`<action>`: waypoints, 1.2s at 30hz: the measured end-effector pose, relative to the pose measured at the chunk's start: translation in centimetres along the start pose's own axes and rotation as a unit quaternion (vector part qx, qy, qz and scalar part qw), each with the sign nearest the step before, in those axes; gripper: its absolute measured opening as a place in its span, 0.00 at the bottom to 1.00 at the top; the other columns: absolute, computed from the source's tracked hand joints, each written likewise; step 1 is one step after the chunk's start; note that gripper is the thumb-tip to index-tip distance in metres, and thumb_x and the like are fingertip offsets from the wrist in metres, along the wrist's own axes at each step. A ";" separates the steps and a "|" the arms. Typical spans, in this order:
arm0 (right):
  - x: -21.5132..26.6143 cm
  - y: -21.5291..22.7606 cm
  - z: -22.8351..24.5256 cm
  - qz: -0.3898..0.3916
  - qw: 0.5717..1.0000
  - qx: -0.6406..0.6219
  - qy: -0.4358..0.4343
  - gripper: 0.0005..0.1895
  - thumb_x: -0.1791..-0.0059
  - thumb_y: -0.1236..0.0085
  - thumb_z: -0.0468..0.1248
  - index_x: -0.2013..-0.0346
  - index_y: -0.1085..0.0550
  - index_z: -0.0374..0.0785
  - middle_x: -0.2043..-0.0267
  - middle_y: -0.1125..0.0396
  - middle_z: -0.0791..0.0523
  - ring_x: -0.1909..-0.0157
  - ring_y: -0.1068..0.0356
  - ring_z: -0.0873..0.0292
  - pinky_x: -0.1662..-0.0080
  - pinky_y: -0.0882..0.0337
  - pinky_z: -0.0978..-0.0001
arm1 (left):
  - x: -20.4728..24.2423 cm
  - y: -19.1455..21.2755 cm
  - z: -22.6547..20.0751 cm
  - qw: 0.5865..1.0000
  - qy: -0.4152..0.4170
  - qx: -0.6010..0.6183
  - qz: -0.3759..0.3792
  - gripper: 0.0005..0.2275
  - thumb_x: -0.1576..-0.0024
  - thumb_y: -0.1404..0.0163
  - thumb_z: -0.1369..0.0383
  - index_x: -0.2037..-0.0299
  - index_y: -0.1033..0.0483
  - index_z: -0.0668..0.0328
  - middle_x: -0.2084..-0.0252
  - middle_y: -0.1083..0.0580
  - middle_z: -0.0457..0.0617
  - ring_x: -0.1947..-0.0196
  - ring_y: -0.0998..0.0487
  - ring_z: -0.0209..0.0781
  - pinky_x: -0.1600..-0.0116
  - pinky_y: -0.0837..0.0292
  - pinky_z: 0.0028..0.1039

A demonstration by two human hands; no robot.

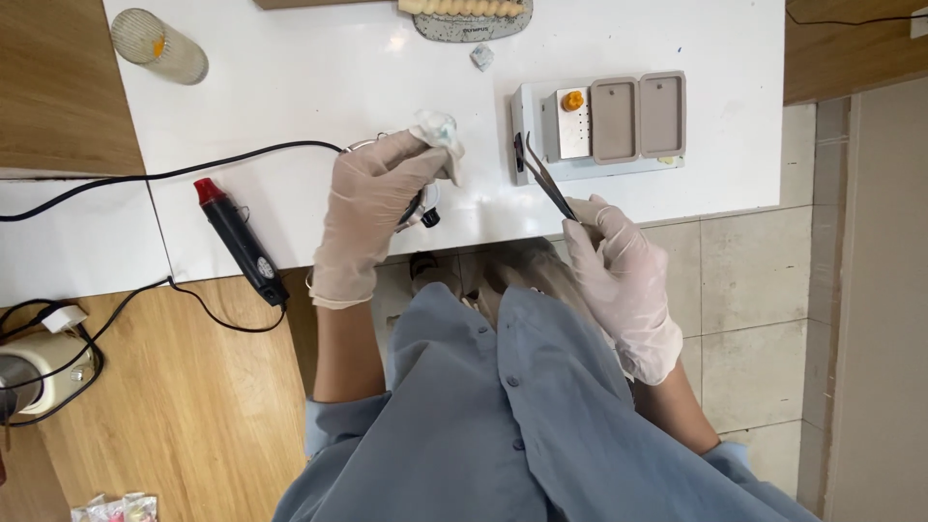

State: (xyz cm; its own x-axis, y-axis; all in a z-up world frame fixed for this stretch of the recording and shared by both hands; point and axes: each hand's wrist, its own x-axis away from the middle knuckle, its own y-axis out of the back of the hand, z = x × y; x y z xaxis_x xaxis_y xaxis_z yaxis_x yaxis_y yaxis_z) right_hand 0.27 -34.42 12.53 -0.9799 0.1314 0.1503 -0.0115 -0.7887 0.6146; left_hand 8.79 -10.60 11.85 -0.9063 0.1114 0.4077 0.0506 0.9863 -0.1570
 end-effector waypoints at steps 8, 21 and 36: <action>0.5 -0.4 -1.0 0.000 0.994 -0.104 -0.043 0.07 0.47 0.40 0.35 0.64 0.24 0.32 0.78 0.38 0.65 0.75 0.45 0.76 0.66 0.42 0.78 | -2.3 -1.9 6.5 0.993 -0.050 0.087 0.065 0.11 0.38 0.45 0.73 0.48 0.20 0.72 0.58 0.19 0.50 0.59 0.19 0.32 0.48 0.22 0.21; 0.2 -0.9 -2.0 0.109 0.956 -0.244 -0.118 0.07 0.46 0.43 0.35 0.64 0.25 0.33 0.77 0.40 0.67 0.76 0.46 0.77 0.74 0.48 0.83 | -2.3 -1.6 6.9 0.991 -0.038 0.087 0.096 0.13 0.39 0.44 0.72 0.47 0.21 0.73 0.58 0.19 0.49 0.59 0.20 0.31 0.49 0.23 0.20; -0.4 -1.9 -1.1 0.100 0.976 -0.173 -0.090 0.08 0.46 0.43 0.36 0.66 0.27 0.33 0.79 0.40 0.66 0.76 0.46 0.76 0.74 0.45 0.80 | -2.5 -3.3 8.1 0.991 -0.079 0.103 0.016 0.06 0.38 0.49 0.75 0.59 0.18 0.70 0.67 0.23 0.41 0.66 0.28 0.25 0.58 0.31 0.18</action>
State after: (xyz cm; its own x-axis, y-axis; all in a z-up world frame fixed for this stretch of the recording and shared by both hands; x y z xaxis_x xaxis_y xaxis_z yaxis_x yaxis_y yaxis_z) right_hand 0.45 -33.64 10.48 -0.9186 0.0325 0.3939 0.0800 -0.9607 0.2657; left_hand 7.48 -15.07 4.11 -0.9607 0.1056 0.2567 0.0082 0.9353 -0.3539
